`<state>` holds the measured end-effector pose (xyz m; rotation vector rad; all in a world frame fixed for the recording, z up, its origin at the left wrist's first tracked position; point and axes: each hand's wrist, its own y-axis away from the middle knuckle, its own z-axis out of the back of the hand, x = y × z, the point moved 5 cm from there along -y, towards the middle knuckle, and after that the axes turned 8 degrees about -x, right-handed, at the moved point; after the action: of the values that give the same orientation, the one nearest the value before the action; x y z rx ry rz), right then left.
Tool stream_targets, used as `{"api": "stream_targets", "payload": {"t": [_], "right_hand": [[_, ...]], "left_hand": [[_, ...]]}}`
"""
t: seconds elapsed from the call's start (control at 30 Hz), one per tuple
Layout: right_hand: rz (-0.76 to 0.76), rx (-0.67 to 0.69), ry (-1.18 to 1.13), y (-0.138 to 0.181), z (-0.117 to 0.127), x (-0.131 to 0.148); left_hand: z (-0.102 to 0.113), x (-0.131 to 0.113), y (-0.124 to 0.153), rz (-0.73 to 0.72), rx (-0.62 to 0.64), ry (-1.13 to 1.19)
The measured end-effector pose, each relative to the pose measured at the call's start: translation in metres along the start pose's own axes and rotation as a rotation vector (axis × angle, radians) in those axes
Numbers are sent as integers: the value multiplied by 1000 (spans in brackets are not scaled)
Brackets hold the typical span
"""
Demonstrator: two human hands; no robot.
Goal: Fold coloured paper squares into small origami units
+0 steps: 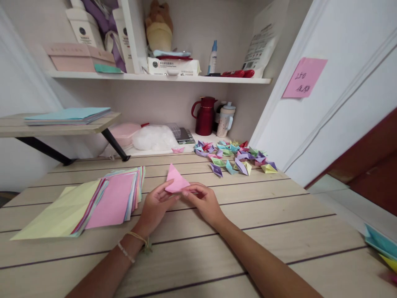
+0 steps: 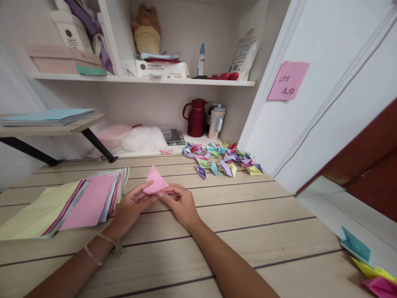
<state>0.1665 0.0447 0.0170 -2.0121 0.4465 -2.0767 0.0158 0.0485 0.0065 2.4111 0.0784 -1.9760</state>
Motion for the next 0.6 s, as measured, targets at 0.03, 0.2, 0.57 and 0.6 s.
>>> {"api": "stream_targets", "payload": {"t": [0.03,0.2,0.57,0.6], "right_hand": [[-7,-31,-4,-1,2,-2],[-153,-106,-154,-2,6,-17],[-164,-31,-80,0,3,-14],[-180,-45,-100,0,4,-15]], "left_hand": [[0,-1,1,11,-3,-7],[6,-10,1,-42,-99,-138],[1,-9,-2,-46,-28,-89],[0,-8,-2,-47,-13,-99]]}}
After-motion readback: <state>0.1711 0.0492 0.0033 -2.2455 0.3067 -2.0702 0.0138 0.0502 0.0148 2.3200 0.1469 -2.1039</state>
